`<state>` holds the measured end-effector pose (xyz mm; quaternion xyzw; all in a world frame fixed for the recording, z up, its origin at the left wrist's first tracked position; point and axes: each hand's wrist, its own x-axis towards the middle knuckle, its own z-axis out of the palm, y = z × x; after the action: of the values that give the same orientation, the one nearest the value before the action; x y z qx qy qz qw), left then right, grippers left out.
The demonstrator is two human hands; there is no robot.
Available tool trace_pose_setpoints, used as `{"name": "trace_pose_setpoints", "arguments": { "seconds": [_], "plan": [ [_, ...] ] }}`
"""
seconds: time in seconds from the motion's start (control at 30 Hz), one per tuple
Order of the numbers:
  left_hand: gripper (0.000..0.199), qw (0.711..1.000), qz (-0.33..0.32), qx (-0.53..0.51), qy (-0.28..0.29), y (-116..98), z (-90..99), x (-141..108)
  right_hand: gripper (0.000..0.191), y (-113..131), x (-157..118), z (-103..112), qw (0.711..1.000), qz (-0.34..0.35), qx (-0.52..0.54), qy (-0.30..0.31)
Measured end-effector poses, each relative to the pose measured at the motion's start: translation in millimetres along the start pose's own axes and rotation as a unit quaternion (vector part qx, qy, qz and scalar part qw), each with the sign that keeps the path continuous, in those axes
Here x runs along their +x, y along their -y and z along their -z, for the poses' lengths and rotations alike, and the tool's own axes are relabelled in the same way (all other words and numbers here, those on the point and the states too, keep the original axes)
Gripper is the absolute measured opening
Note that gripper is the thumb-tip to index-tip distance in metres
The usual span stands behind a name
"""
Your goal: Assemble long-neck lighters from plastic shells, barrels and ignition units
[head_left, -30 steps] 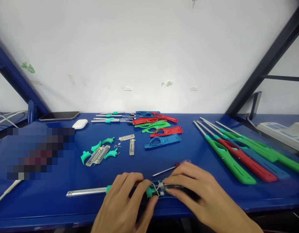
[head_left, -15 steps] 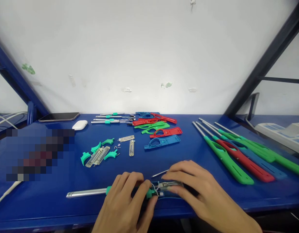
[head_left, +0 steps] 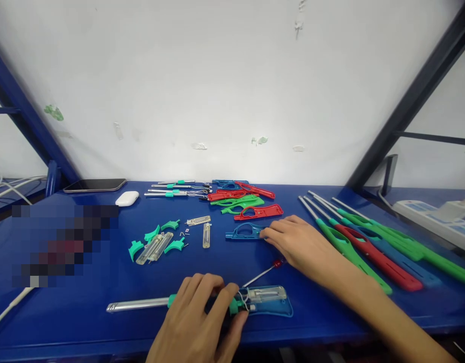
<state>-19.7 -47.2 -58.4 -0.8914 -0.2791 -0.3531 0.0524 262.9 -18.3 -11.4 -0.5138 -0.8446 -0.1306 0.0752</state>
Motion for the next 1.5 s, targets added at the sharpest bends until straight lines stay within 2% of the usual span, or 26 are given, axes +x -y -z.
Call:
{"name": "trace_pose_setpoints", "arguments": {
  "seconds": [0.1,0.3,0.4,0.5,0.57,0.7,0.8,0.87,1.0,1.07,1.13,1.27,1.33,1.5],
  "plan": [
    [0.027,1.000,0.003,0.011,-0.006,0,-1.1,-1,0.022,0,-2,2,1.000,0.006,-0.010,0.000],
    [0.025,0.999,-0.004,0.026,-0.023,-1,-1.1,-1,0.032,-7,-5,1,1.000,-0.013,-0.021,-0.017],
    [0.024,0.999,-0.005,0.026,-0.020,-1,-1.1,-1,0.027,-7,-5,-3,1.000,0.000,-0.021,-0.010],
    [0.023,1.000,-0.006,0.025,-0.017,-2,-0.9,-1,0.038,-7,-5,-4,1.000,0.006,-0.007,-0.016],
    [0.023,0.999,-0.007,0.026,-0.018,-2,-0.6,-1,0.044,-6,-7,1,0.999,-0.006,0.010,-0.035],
    [0.028,1.000,0.001,0.013,-0.013,-2,0.1,-3,0.041,4,-22,20,0.991,-0.063,0.066,-0.100],
    [0.032,1.000,0.018,0.002,-0.006,-1,1.1,-4,0.034,20,-42,30,0.967,-0.116,0.164,-0.158],
    [0.034,1.000,0.030,-0.002,-0.006,-2,2.9,-4,0.032,31,-56,30,0.956,-0.133,0.184,-0.184],
    [0.039,0.997,0.068,-0.016,-0.039,-3,12.3,-2,0.037,44,-72,22,0.966,-0.135,0.171,-0.137],
    [0.046,0.995,0.074,-0.008,-0.061,-1,19.8,0,0.041,48,-74,19,0.971,-0.123,0.174,-0.106],
    [0.051,0.996,0.065,0.002,-0.056,4,27.8,1,0.039,52,-71,18,0.972,-0.110,0.186,-0.097],
    [0.035,0.999,0.035,-0.013,-0.004,19,39.9,1,0.039,64,-62,17,0.974,-0.078,0.175,-0.123],
    [0.025,0.999,0.025,-0.029,0.001,26,43.5,1,0.040,68,-58,17,0.975,-0.062,0.177,-0.121],
    [0.025,0.999,0.021,-0.041,0.003,34,48.0,4,0.038,75,-49,13,0.979,-0.027,0.170,-0.109]
  ]
}}
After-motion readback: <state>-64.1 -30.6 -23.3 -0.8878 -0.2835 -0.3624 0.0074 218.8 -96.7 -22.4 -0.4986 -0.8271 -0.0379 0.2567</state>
